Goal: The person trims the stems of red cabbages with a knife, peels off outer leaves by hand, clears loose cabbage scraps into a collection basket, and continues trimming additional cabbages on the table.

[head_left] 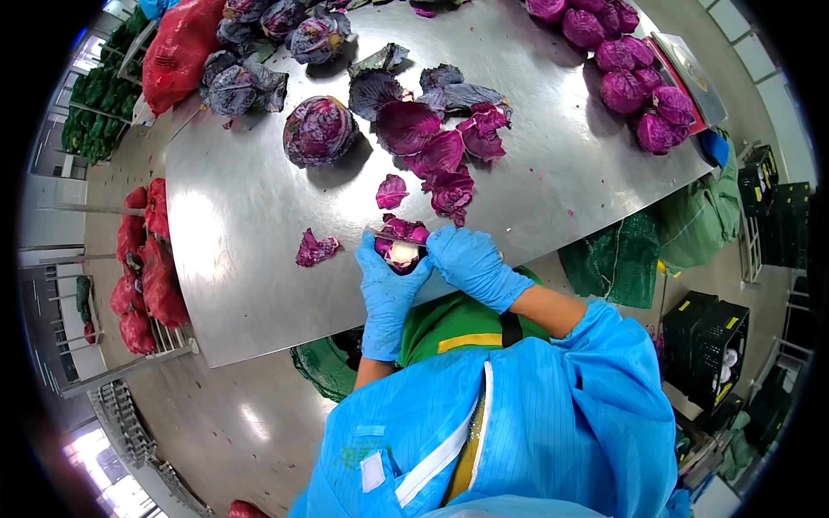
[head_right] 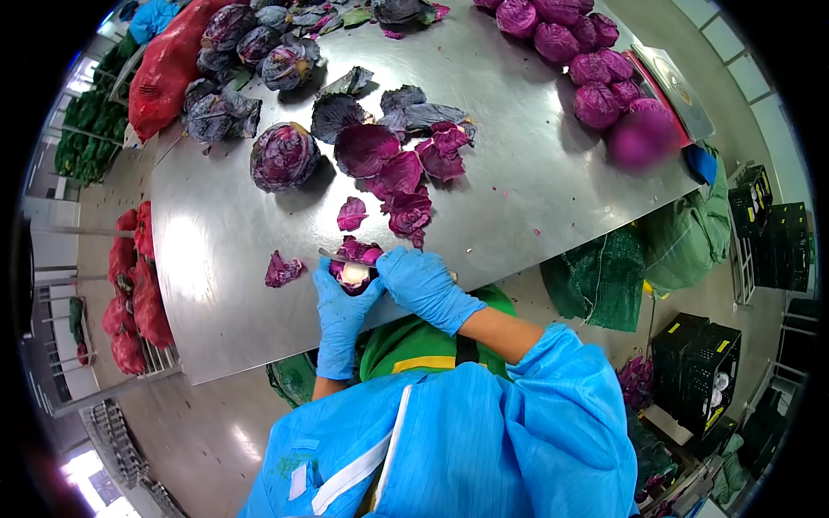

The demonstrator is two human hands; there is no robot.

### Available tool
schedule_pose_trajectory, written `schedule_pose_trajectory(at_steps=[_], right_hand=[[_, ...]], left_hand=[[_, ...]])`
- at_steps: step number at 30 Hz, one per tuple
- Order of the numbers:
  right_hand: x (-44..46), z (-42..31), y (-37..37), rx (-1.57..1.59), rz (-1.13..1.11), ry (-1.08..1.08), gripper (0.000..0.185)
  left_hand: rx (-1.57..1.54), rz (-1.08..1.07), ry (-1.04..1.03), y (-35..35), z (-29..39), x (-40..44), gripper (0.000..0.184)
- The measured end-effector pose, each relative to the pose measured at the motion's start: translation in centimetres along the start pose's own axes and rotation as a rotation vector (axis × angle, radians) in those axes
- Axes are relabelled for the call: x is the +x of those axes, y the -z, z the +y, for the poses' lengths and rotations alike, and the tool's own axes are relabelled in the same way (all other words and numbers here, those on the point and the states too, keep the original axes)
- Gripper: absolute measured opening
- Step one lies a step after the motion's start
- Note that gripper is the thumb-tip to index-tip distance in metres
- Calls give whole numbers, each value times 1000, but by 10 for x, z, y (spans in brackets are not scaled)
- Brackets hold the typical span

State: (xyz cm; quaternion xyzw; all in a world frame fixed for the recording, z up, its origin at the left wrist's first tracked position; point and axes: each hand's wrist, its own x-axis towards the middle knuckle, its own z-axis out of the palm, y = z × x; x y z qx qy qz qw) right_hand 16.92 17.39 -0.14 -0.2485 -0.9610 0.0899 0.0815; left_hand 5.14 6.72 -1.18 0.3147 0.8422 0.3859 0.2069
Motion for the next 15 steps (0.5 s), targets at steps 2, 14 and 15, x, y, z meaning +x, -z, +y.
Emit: schedule_pose_trajectory(at_steps=[2, 14, 15], right_hand=[[-3, 2, -11, 135, 85, -91, 17], [23, 11, -24, 474, 146, -282, 38], [29, 12, -16, 457, 139, -225, 37]], left_hand=[[9, 68, -27, -9, -4, -2, 109], [62, 163, -145, -14, -3, -11, 107], [60, 190, -181, -18, -5, -12, 107]])
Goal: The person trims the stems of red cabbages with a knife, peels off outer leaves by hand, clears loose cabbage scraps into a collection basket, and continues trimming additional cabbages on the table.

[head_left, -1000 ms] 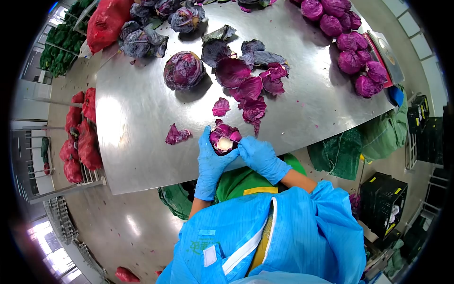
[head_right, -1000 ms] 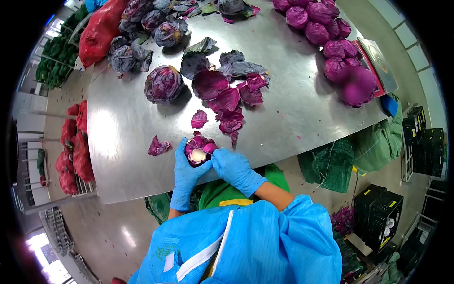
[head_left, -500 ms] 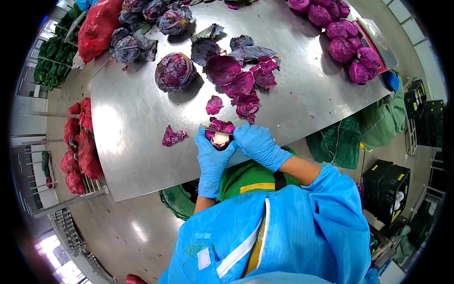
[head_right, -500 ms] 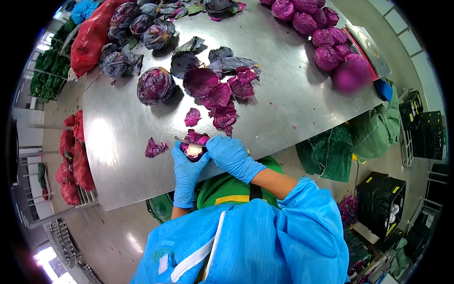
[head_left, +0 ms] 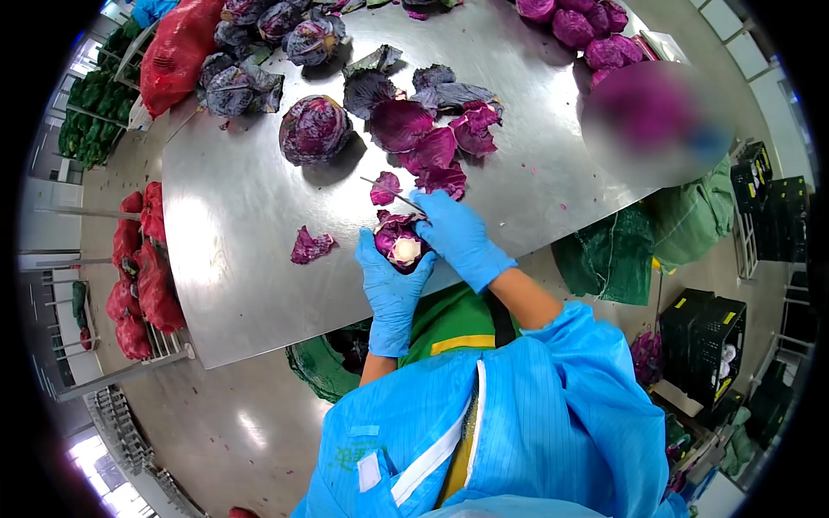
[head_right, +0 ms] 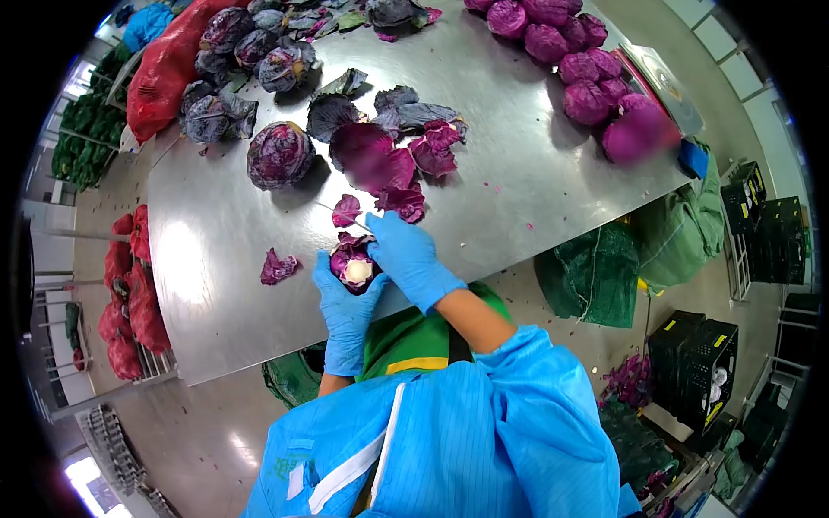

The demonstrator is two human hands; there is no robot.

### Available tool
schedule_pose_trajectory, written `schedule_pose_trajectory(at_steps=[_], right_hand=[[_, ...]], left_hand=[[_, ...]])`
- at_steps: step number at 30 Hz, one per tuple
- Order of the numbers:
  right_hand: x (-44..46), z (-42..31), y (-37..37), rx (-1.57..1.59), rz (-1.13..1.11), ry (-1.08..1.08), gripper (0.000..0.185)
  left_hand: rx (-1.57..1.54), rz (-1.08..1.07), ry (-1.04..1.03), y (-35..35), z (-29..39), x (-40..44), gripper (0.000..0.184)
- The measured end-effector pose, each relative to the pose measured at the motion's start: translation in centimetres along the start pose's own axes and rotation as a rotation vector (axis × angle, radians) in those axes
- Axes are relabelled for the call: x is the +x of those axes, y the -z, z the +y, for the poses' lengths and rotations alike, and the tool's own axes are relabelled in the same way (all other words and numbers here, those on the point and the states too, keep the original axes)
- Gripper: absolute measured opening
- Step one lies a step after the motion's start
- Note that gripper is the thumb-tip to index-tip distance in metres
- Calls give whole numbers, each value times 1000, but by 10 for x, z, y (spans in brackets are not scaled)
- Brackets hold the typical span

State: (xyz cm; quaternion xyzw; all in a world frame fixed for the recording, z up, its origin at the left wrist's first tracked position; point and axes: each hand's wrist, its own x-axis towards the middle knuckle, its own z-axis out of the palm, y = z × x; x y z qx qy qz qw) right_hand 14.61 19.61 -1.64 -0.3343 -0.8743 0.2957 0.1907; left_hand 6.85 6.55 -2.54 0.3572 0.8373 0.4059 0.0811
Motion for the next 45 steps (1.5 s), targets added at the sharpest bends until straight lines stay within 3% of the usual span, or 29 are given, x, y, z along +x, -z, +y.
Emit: schedule_pose_trajectory(at_steps=[2, 3, 6, 7, 10, 11, 15, 18, 19, 22, 24, 27, 30, 32, 33, 36, 37, 41, 45], right_hand=[[9, 0, 8, 80, -153, -12, 32], [11, 0, 5, 159, -82, -91, 24], [13, 10, -1, 576, -75, -255, 22], [12, 5, 5, 568, -100, -276, 20], [-7, 4, 5, 260, -35, 108, 21], [-14, -2, 7, 159, -65, 113, 24], [-17, -12, 5, 200, 103, 260, 23], [-13, -1, -5, 504, 58, 46, 25], [-9, 6, -7, 479, 8, -101, 30], [14, 34, 7, 1153, -25, -623, 30], [38, 82, 19, 1163, -56, -558, 44], [42, 53, 50, 550, 163, -255, 64], [20, 8, 61, 545, -283, -229, 78], [11, 7, 27, 344, -315, 41, 79], [12, -1, 21, 306, -354, 11, 76], [15, 7, 2, 867, -474, -396, 68], [14, 8, 7, 793, -470, -396, 56], [7, 15, 0, 620, -214, -33, 45], [9, 25, -15, 510, -154, 72, 39]], left_hand=[[-82, -11, 13, 1, -8, -3, 106], [-125, -20, 10, 1, -11, -2, 105], [-86, -27, -87, 5, -14, -2, 104], [-115, -25, -119, 6, -17, -3, 104], [-229, -119, -129, 16, -25, -3, 102], [-428, -211, 9, 21, -27, 0, 98], [-270, -421, 179, 37, -14, 26, 79], [-287, -394, 232, 30, -18, 30, 79], [-290, -365, 241, 26, -22, 28, 79], [-492, -350, 250, 35, -18, 14, 86], [-673, -329, 320, 48, -18, 2, 86], [-827, -269, 434, 46, -29, 6, 86], [-882, -212, 531, 36, -17, 18, 86], [-791, -229, 421, 24, -22, 24, 81], [-740, -243, 359, 20, -23, 27, 80], [-681, -273, 296, 22, -18, 30, 75], [-667, -269, 298, 23, -11, 30, 74], [-631, -244, 272, 17, -11, 28, 72], [-555, -221, 193, 13, -20, 26, 71]])
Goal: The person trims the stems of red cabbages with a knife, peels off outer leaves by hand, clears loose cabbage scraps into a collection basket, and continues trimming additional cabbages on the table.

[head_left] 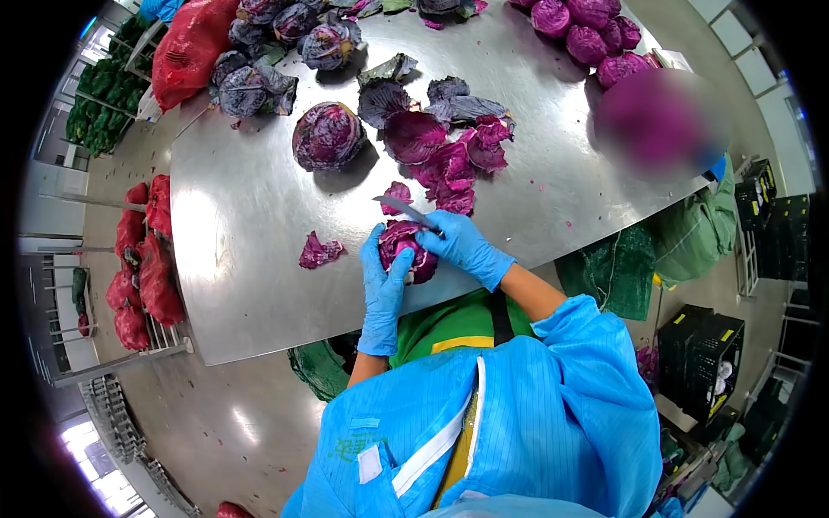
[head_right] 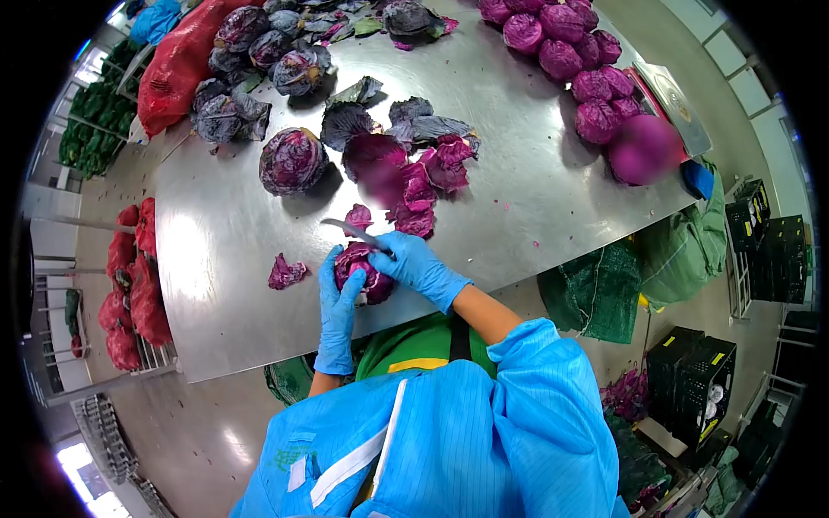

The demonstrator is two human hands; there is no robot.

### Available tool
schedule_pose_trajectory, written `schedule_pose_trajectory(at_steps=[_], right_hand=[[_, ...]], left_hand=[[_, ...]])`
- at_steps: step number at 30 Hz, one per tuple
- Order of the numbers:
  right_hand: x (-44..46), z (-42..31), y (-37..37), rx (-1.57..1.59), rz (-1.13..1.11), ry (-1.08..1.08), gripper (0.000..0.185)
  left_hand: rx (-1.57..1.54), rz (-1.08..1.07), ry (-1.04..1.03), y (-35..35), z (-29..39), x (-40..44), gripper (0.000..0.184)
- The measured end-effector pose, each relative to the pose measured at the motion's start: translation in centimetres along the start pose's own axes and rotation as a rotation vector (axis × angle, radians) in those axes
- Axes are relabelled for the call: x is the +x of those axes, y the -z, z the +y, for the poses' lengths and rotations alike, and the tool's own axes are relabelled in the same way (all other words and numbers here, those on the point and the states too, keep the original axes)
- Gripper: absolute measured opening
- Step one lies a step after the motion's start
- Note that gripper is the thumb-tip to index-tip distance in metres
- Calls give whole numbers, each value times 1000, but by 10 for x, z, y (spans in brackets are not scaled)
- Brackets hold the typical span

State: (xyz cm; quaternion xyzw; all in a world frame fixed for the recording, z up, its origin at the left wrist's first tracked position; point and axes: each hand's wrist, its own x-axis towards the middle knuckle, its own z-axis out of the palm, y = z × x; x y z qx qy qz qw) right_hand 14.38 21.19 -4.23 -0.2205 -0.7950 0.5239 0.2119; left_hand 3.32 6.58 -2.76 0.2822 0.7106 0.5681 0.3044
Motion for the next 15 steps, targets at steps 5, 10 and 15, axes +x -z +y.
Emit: schedule_pose_trajectory(at_steps=[5, 10, 15], right_hand=[[6, -6, 1, -95, 15, 87, 31], [26, -19, 3, -88, 144, -87, 30], [48, -5, 10, 302, 93, -428, 28]], left_hand=[[-36, -45, -15, 11, -5, 1, 73], [87, -180, -205, 15, -7, -2, 74], [-39, -230, -206, 21, 13, -8, 82]])
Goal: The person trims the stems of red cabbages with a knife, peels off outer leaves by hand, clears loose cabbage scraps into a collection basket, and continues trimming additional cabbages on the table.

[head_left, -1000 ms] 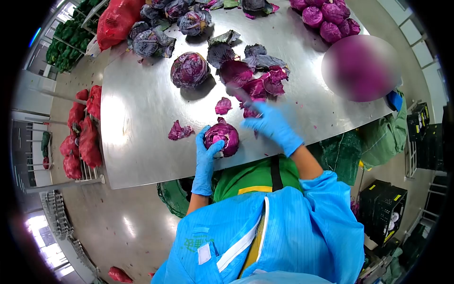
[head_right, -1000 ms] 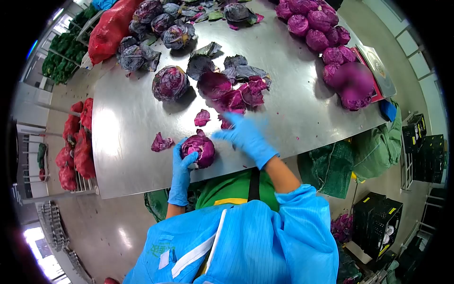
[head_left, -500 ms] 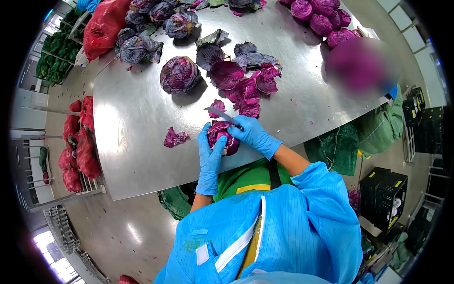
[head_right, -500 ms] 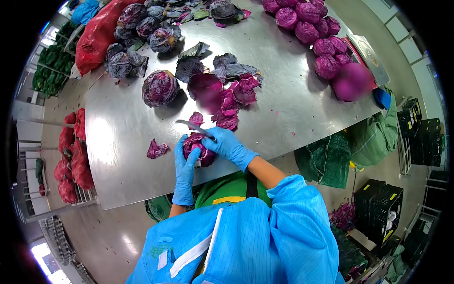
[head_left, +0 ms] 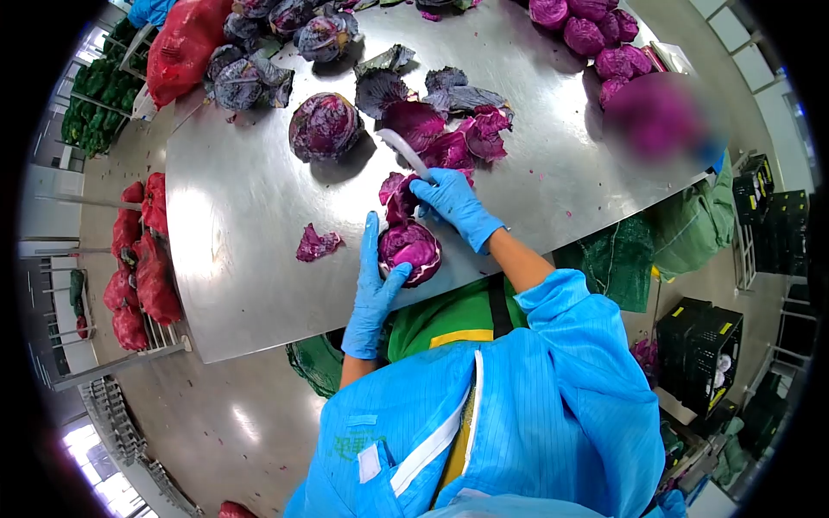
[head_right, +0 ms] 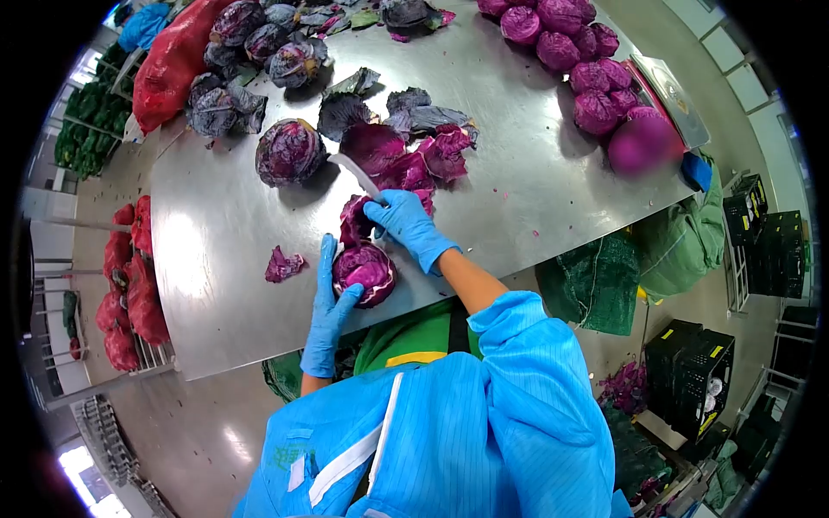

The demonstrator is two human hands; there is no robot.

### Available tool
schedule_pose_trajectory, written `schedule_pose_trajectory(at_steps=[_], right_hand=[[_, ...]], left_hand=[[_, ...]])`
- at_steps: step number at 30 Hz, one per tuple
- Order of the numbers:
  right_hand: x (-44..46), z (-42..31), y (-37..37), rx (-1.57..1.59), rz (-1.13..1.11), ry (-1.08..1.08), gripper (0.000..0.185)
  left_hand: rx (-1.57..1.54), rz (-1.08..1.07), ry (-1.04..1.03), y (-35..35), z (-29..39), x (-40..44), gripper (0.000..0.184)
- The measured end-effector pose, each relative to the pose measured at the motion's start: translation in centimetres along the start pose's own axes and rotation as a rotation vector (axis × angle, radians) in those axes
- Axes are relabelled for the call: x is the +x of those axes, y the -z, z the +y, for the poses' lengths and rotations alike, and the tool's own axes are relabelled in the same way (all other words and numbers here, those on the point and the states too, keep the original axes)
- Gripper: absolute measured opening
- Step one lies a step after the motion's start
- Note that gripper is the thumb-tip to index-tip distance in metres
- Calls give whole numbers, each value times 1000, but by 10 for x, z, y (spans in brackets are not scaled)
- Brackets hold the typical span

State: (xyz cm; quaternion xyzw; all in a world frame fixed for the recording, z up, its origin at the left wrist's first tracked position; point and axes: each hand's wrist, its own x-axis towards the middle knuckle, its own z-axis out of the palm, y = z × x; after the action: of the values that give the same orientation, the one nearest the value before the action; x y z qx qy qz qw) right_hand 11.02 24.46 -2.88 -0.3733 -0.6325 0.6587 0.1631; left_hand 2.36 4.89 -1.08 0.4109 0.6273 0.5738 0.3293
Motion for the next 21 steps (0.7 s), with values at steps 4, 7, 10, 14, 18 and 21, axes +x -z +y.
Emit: schedule_pose_trajectory(at_steps=[4, 7, 10, 14, 18, 21], right_hand=[[0, -6, -4, 111, 13, -117, 26], [13, -5, 7, 204, 166, -81, 22], [14, -13, 36, -91, 243, -54, 43], [-35, -14, 24, -631, 61, 324, 64], [-69, -38, -11, -737, -370, 277, 71], [-53, -19, -13, -696, -354, 262, 68]], left_hand=[[295, -176, -54, 12, 3, -7, 79], [145, -231, -72, 16, 8, -19, 80], [-62, -177, 28, 26, -2, -39, 83], [-82, -126, 68, 22, 5, -36, 84], [289, -84, -9, 0, 1, -27, 88], [519, 102, 207, -30, 24, -9, 100]])
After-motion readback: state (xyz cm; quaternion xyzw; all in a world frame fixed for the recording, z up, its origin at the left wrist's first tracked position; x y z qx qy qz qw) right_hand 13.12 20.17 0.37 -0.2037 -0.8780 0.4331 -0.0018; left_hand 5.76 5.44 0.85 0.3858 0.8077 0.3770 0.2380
